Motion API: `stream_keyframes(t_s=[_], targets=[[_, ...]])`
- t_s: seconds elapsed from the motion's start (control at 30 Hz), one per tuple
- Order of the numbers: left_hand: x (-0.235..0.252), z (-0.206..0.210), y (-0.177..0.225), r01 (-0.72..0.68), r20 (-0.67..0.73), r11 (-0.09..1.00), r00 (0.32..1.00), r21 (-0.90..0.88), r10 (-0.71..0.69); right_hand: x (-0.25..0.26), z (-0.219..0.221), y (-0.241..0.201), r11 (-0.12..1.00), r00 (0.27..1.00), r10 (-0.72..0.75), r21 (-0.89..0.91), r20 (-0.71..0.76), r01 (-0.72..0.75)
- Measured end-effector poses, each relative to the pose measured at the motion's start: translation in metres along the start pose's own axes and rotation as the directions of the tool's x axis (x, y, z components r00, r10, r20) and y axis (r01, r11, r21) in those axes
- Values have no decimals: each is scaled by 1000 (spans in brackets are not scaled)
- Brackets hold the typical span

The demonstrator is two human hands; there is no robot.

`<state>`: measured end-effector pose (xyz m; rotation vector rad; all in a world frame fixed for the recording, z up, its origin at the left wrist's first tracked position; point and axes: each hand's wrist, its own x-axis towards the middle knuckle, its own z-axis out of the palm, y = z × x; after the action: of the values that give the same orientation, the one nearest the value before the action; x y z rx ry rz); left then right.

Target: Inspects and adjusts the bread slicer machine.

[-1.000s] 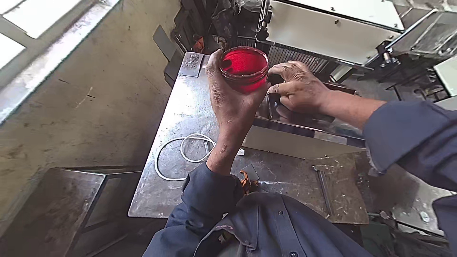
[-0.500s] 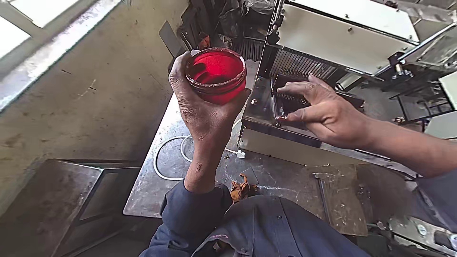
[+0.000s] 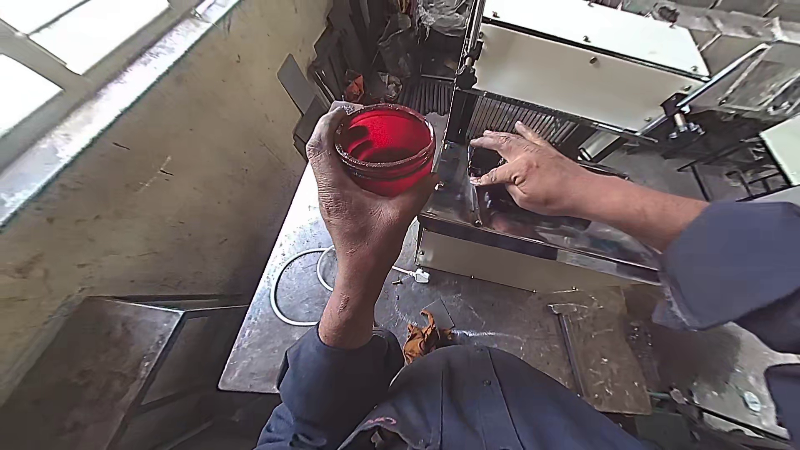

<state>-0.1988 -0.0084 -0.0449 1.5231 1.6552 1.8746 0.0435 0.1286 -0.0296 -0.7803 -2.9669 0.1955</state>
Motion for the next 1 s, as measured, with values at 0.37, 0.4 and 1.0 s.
stream_keyframes(t_s=[0.37, 0.4, 1.0], targets=[[3, 7, 31, -94, 372, 992, 926, 78, 59, -14, -108, -83, 992, 986, 79, 113, -145, -63], [-2, 8, 38, -99, 404, 991, 913, 87, 55, -12, -108, -87, 998, 995, 62, 18, -72, -61], [11, 16, 131, 319, 499, 879, 731, 354, -466, 1, -99, -88, 928, 937, 323, 149, 133, -341]])
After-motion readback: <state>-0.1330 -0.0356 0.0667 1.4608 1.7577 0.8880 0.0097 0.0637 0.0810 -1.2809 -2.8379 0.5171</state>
